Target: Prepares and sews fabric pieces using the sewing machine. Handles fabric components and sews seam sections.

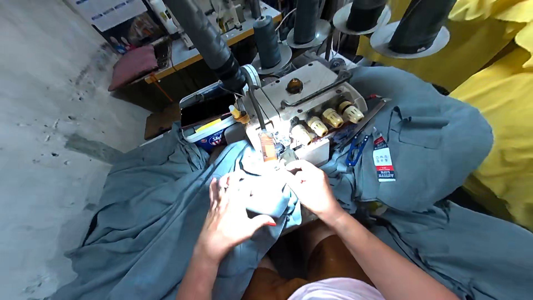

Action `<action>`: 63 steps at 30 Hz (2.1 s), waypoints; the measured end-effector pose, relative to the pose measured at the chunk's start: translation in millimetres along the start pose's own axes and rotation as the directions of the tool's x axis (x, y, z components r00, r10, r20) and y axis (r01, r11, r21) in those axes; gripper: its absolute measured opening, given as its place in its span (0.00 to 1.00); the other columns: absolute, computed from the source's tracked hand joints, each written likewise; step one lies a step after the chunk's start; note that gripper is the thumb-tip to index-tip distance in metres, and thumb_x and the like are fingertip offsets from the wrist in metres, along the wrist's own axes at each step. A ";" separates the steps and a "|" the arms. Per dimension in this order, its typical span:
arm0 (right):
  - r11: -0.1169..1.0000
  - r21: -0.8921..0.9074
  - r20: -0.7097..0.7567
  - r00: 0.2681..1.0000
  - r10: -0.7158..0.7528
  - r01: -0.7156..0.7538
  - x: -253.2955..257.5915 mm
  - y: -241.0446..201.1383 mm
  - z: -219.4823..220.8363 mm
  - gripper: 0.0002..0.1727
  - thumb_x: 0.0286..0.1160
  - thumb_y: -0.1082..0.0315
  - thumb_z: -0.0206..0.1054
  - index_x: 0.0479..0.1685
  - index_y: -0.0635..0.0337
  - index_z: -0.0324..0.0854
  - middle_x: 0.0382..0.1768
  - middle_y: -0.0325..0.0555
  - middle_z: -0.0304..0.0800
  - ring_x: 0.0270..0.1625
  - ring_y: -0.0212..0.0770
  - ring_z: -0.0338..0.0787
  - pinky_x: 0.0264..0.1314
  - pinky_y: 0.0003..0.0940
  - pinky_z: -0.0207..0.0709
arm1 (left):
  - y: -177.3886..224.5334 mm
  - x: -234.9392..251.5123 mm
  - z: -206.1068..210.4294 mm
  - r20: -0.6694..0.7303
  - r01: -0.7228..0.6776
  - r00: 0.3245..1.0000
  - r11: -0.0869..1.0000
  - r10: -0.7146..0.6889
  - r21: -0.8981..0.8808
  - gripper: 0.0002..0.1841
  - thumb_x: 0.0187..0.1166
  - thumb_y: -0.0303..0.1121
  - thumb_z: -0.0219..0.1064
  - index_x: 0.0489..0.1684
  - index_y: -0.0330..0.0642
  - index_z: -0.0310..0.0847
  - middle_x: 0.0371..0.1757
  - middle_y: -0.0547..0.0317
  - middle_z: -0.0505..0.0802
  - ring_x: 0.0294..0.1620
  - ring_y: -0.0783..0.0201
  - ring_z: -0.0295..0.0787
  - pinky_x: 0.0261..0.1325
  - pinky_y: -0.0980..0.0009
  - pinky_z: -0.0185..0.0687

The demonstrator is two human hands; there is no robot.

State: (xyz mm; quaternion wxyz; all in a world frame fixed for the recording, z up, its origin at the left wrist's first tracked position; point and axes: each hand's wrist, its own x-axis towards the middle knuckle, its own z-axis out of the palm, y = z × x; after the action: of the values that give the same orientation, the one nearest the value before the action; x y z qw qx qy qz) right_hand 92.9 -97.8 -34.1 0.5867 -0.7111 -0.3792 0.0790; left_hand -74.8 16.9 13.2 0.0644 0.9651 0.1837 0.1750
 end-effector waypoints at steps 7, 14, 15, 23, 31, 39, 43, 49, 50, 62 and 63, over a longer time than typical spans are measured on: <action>0.962 -0.002 -0.274 0.925 -0.262 0.272 -12.7 11.2 4.2 0.09 0.73 0.72 0.66 0.40 0.71 0.86 0.32 0.48 0.88 0.35 0.25 0.85 0.42 0.15 0.78 | -4.3 6.1 -71.3 0.223 0.003 0.934 0.618 0.279 -0.786 0.09 0.89 0.43 0.60 0.54 0.51 0.71 0.26 0.81 0.81 0.27 0.94 0.74 0.31 0.93 0.71; 0.777 0.045 -0.010 0.778 -0.628 0.627 8.4 10.0 11.3 0.09 0.72 0.69 0.64 0.40 0.57 0.90 0.54 0.55 0.94 0.63 0.49 0.90 0.69 0.45 0.77 | 19.5 43.9 -122.8 0.373 -0.013 0.871 0.774 0.320 -0.633 0.12 0.81 0.41 0.66 0.53 0.46 0.78 0.32 0.79 0.85 0.28 0.94 0.76 0.29 0.93 0.71; 0.747 0.083 0.028 0.748 -0.663 0.659 12.3 9.0 10.9 0.09 0.73 0.71 0.65 0.40 0.58 0.92 0.49 0.53 0.96 0.59 0.47 0.92 0.68 0.43 0.78 | 21.5 46.9 -125.2 0.390 -0.079 0.859 0.837 0.333 -0.542 0.16 0.77 0.47 0.70 0.50 0.46 0.80 0.31 0.78 0.84 0.28 0.92 0.76 0.29 0.92 0.71; 0.569 -0.224 0.446 0.602 -0.662 0.791 -26.9 -25.1 -68.7 0.13 0.75 0.61 0.59 0.25 0.50 0.85 0.16 0.36 0.80 0.20 0.39 0.80 0.32 0.38 0.69 | 52.1 26.0 -51.2 0.220 -0.467 0.880 0.851 0.421 0.240 0.04 0.63 0.23 0.72 0.32 0.39 0.90 0.26 0.50 0.89 0.27 0.48 0.91 0.22 0.54 0.82; 0.588 -0.310 0.364 0.665 -0.652 0.747 -53.8 -13.1 -109.8 0.17 0.85 0.61 0.55 0.30 0.52 0.86 0.19 0.35 0.85 0.22 0.36 0.82 0.27 0.30 0.69 | 32.1 23.7 -9.1 0.006 -0.679 0.732 0.729 0.682 0.085 0.13 0.84 0.36 0.57 0.32 0.44 0.85 0.25 0.58 0.86 0.26 0.58 0.87 0.28 0.65 0.80; 0.565 -0.399 0.339 0.689 -0.641 0.722 -58.8 4.9 -112.1 0.19 0.87 0.61 0.53 0.51 0.54 0.93 0.15 0.37 0.81 0.17 0.39 0.79 0.22 0.32 0.69 | 7.2 1.8 -23.5 -0.038 -0.427 0.900 0.895 0.435 0.129 0.26 0.83 0.53 0.56 0.50 0.39 0.93 0.21 0.55 0.90 0.18 0.56 0.87 0.19 0.61 0.78; 0.670 -0.047 0.278 0.654 -0.704 0.741 -51.8 -27.0 -106.9 0.15 0.91 0.62 0.53 0.42 0.52 0.86 0.28 0.37 0.86 0.35 0.34 0.84 0.45 0.26 0.74 | 54.7 -16.2 -64.4 0.143 -0.431 0.890 0.901 0.434 -0.050 0.29 0.90 0.49 0.47 0.17 0.45 0.81 0.17 0.59 0.82 0.18 0.60 0.84 0.18 0.63 0.76; 0.971 0.233 0.365 0.922 -0.131 0.046 -46.1 -21.0 -16.3 0.14 0.82 0.71 0.59 0.49 0.76 0.86 0.43 0.56 0.93 0.49 0.36 0.91 0.59 0.30 0.82 | 81.6 -29.5 -119.0 0.442 -0.314 0.837 0.945 0.323 -0.096 0.18 0.86 0.40 0.56 0.25 0.43 0.82 0.13 0.58 0.79 0.15 0.56 0.81 0.15 0.60 0.72; 0.980 0.155 0.524 0.852 0.024 -0.123 -44.5 -20.7 -9.8 0.17 0.86 0.68 0.58 0.60 0.75 0.81 0.46 0.59 0.92 0.50 0.42 0.91 0.60 0.38 0.81 | 77.7 -29.8 -119.2 0.405 -0.328 0.848 0.939 0.343 -0.108 0.17 0.85 0.40 0.56 0.25 0.44 0.82 0.17 0.59 0.81 0.17 0.58 0.83 0.18 0.61 0.74; 0.677 0.440 0.156 0.692 -0.705 0.590 -77.4 -86.7 -71.3 0.14 0.86 0.64 0.59 0.32 0.60 0.83 0.25 0.42 0.84 0.33 0.30 0.84 0.41 0.20 0.75 | 81.6 1.4 -109.9 0.217 -0.377 0.817 0.780 0.534 -0.499 0.30 0.92 0.53 0.48 0.16 0.44 0.75 0.16 0.61 0.77 0.23 0.68 0.75 0.37 0.70 0.69; 0.699 0.353 0.052 0.733 -0.678 0.622 -80.7 -78.6 -63.4 0.12 0.87 0.61 0.60 0.38 0.57 0.84 0.35 0.41 0.90 0.45 0.30 0.88 0.56 0.23 0.77 | 80.6 1.5 -124.3 0.270 -0.437 0.795 0.821 0.544 -0.366 0.31 0.89 0.55 0.50 0.13 0.47 0.74 0.13 0.62 0.76 0.19 0.65 0.75 0.34 0.65 0.69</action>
State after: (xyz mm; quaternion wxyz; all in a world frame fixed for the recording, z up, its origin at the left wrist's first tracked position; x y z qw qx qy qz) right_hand 36.6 -196.0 28.4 0.6446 -0.4182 -0.6399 -0.0120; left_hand -91.6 -49.5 144.5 0.1872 0.9748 -0.1179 0.0290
